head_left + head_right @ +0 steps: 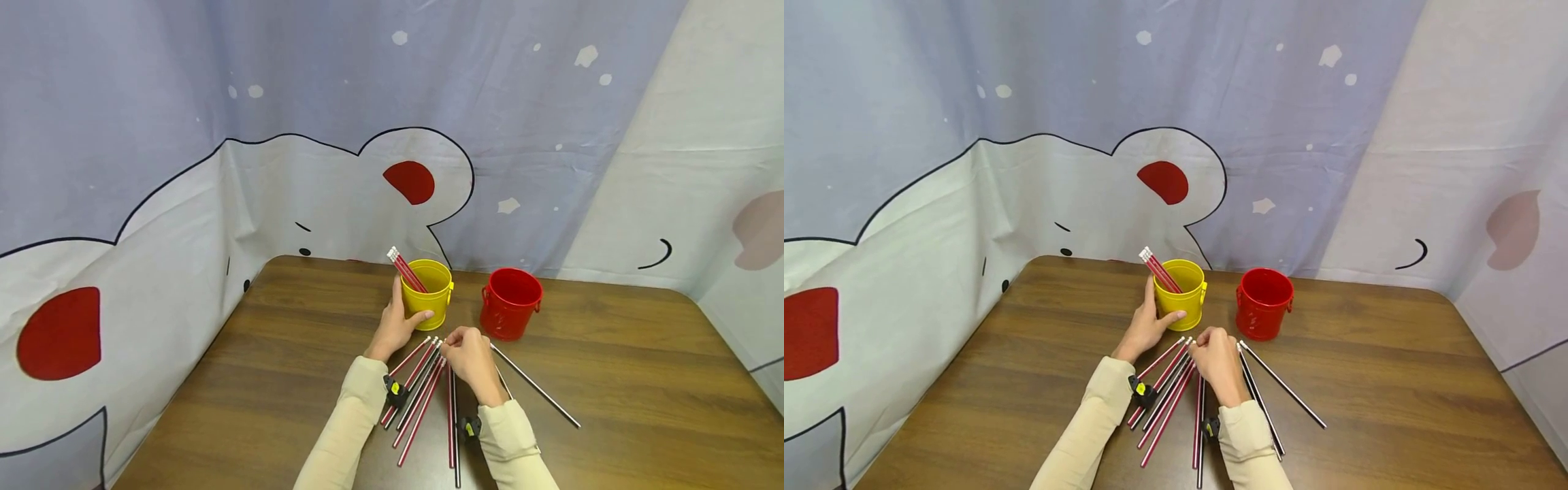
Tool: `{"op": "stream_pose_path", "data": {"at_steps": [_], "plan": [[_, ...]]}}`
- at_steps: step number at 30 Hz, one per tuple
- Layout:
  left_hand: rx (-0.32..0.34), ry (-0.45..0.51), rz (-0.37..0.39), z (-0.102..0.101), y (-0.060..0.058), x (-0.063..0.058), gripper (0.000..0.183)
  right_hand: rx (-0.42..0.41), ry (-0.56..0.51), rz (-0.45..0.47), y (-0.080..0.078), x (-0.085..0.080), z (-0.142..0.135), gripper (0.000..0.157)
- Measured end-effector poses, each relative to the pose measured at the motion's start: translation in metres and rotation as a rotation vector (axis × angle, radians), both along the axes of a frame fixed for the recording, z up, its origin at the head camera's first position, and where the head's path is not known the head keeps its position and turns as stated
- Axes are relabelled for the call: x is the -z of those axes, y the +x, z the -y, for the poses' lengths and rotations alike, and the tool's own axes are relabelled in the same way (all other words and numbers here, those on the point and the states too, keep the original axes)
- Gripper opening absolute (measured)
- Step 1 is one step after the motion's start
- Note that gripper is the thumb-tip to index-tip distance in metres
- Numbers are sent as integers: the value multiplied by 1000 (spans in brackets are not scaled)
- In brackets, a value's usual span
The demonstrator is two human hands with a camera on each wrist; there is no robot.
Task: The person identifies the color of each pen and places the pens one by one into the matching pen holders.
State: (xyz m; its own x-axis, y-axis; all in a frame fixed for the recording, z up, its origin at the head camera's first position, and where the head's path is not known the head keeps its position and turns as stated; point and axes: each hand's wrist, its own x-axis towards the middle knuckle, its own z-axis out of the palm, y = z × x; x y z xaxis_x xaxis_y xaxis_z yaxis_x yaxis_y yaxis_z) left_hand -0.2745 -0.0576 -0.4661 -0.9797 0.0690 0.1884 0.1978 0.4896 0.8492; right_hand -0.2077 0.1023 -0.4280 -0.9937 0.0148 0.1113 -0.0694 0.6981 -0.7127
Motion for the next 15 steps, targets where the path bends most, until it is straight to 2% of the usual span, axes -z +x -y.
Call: {"op": "stream_pose_path", "data": {"at_steps": [10, 15], "plan": [[14, 2, -7, 0, 2, -1, 97, 13, 112, 112, 10, 13, 2, 14], [4, 2, 4, 0, 1, -3, 98, 20, 166, 117, 9, 15, 4, 19]]}}
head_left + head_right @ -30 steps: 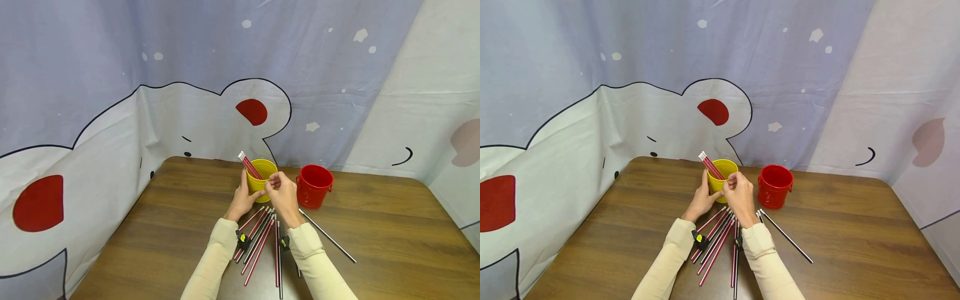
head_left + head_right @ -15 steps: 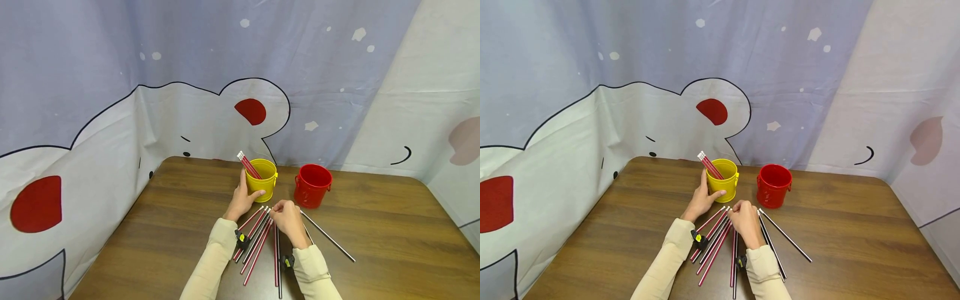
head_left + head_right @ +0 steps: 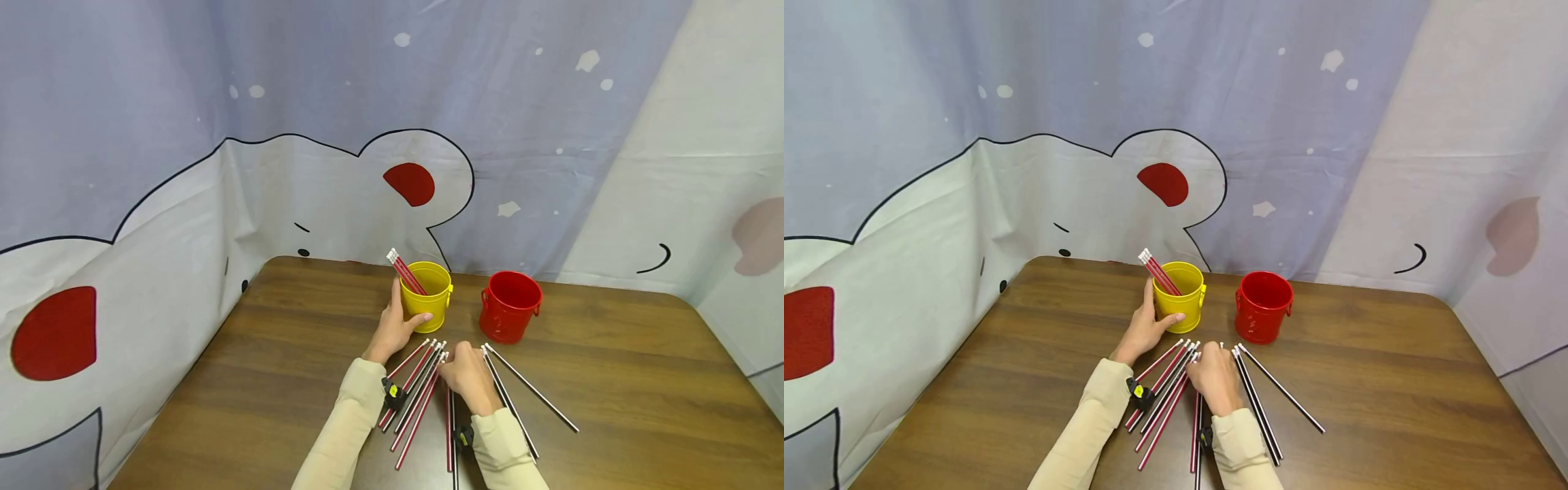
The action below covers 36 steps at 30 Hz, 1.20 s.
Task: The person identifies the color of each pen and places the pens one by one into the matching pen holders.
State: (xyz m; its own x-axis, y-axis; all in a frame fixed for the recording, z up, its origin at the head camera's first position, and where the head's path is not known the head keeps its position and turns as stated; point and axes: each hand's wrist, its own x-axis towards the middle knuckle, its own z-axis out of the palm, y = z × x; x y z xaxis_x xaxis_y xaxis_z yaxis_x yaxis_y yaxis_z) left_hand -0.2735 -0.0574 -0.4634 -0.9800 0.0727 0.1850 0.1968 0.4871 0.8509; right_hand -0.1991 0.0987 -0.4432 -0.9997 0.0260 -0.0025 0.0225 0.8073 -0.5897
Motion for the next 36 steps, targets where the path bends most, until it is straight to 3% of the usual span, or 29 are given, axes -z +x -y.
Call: {"op": "stream_pose_path", "data": {"at_steps": [8, 15, 21, 26, 36], "plan": [[-5, -2, -12, -1, 0, -1, 98, -21, 36, 4, 0, -2, 0, 33], [-5, -6, -21, -2, -2, 0, 99, -19, 68, -26, 3, -7, 2, 22], [-1, -10, -28, -2, -3, 0, 99, 9, 109, 6, 6, -9, 4, 12], [-3, -4, -19, -1, -1, -1, 99, 1, 166, 19, 8, -8, 7, 8], [-9, -7, -1, 0, 1, 1, 99, -19, 233, -40, 13, -6, 13, 5]]}}
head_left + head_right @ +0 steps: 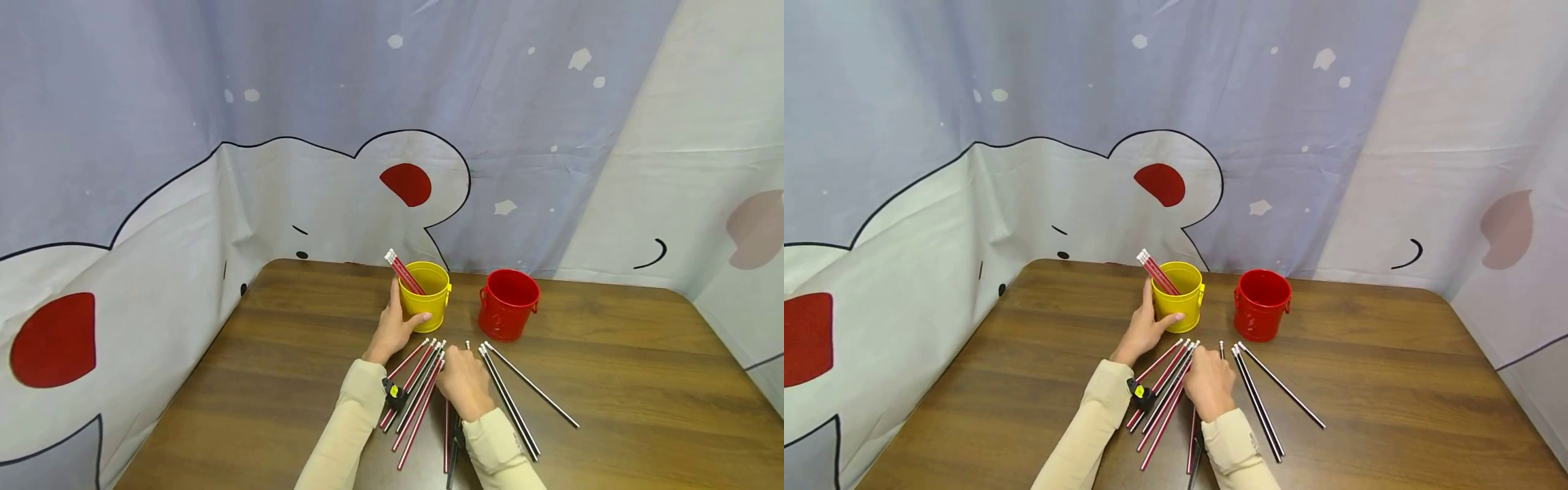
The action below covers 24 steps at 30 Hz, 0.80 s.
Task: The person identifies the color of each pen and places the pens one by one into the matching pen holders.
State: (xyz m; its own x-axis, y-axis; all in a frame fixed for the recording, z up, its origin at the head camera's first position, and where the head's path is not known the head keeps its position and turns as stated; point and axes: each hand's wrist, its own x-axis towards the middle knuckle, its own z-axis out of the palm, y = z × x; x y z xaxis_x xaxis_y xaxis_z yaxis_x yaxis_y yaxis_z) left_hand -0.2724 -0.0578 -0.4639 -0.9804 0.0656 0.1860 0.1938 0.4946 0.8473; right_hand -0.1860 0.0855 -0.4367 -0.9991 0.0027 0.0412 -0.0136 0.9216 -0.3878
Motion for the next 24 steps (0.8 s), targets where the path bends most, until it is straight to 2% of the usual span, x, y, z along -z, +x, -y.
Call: {"op": "stream_pose_path", "data": {"at_steps": [6, 13, 19, 24], "plan": [[5, 7, -2, 0, 0, 0, 98, -44, 0, 35, 3, -3, 1, 6], [0, -4, 2, 0, 1, -1, 99, -84, -38, 18, 6, -4, 1, 12], [-1, -11, -10, 0, 0, -1, 98, -78, -73, 11, 6, -1, 2, 14], [2, -7, -17, 0, -1, 1, 98, -49, -101, 64, 5, -2, 2, 11]]}}
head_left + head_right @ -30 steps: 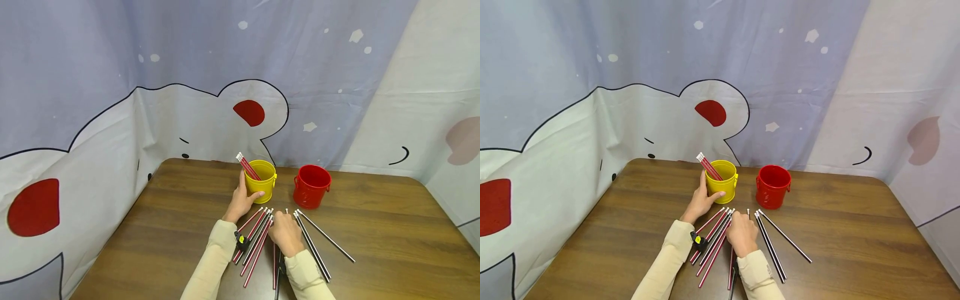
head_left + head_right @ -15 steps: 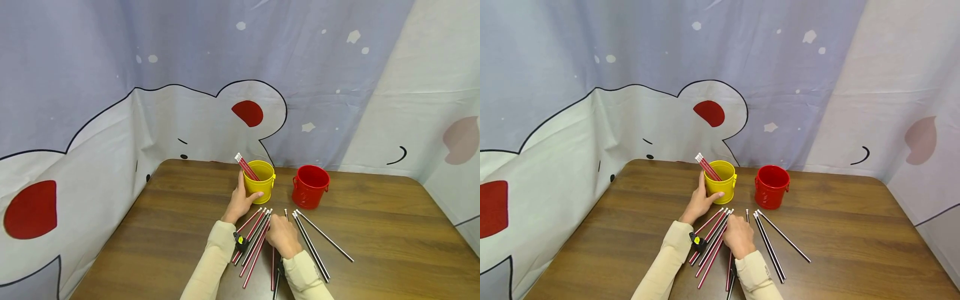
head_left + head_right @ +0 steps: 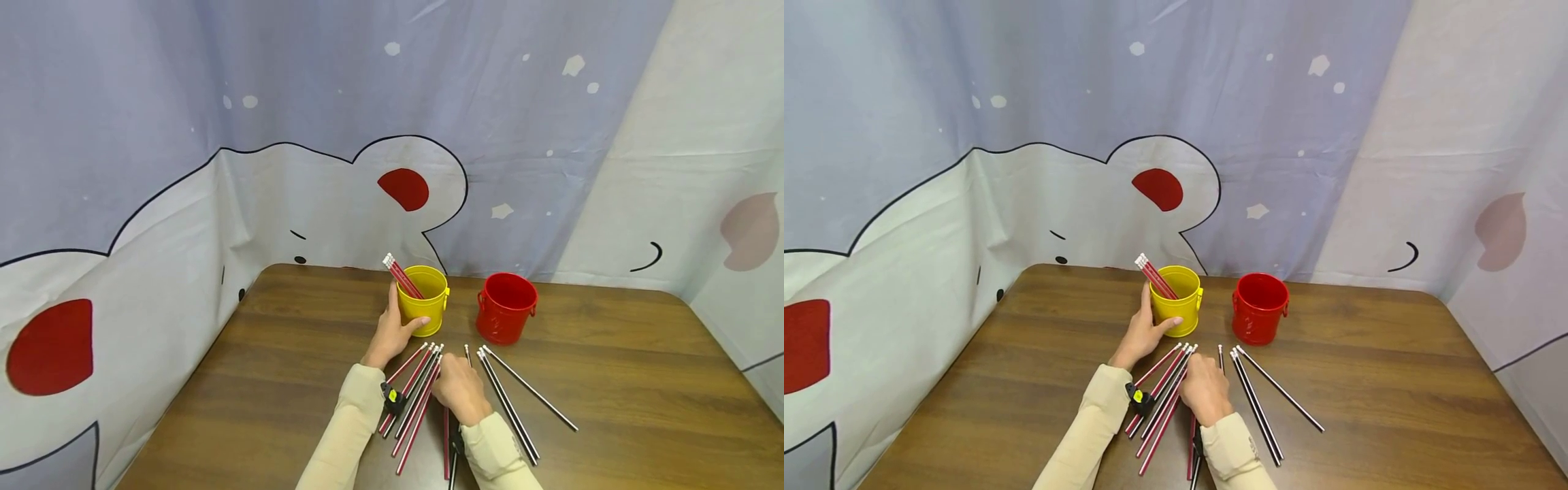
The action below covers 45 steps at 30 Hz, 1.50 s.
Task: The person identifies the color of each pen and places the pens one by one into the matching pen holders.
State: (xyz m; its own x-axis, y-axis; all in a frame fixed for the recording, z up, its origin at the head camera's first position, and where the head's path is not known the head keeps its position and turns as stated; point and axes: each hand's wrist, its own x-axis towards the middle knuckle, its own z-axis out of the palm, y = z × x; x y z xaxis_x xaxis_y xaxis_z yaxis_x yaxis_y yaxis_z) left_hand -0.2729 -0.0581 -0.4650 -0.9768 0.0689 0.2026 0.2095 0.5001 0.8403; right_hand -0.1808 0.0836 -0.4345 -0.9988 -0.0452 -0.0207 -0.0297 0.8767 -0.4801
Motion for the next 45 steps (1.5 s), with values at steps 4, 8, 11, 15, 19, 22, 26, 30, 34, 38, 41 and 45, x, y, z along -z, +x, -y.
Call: {"op": "stream_pose_path", "data": {"at_steps": [4, 8, 11, 15, 19, 22, 26, 30, 34, 38, 41, 45], "plan": [[5, 9, -11, 0, -1, 1, 98, 17, -17, 31, -1, -2, 0, 9], [5, 12, -11, 0, -1, 1, 98, 24, -29, 36, -2, -4, -1, 8], [5, 7, -9, 1, -2, 2, 99, 32, -32, 35, -3, -6, -1, 8], [7, 6, -18, 1, -1, 2, 99, 40, -51, 2, -5, -9, -3, 10], [6, 10, -26, 0, 0, 1, 99, 36, -98, -47, -5, -14, -5, 14], [8, 14, -31, 0, -1, 1, 99, 32, -129, -75, -4, -17, -6, 18], [9, 14, -22, 0, -1, 1, 99, 27, -181, -110, -3, -21, -7, 24], [11, 14, -7, 0, 0, 1, 98, 28, -227, -140, -2, -24, -8, 27], [10, 16, -5, 0, 0, 1, 98, 39, -251, -158, -2, -27, -8, 28], [4, 18, -7, 0, 0, 1, 98, 48, -277, -176, -2, -30, -7, 29], [3, 18, -8, 0, 0, 1, 98, 56, -291, -198, -2, -32, -7, 29], [3, 11, -14, -1, 1, 2, 99, 52, -314, -226, -1, -35, -7, 29]]}}
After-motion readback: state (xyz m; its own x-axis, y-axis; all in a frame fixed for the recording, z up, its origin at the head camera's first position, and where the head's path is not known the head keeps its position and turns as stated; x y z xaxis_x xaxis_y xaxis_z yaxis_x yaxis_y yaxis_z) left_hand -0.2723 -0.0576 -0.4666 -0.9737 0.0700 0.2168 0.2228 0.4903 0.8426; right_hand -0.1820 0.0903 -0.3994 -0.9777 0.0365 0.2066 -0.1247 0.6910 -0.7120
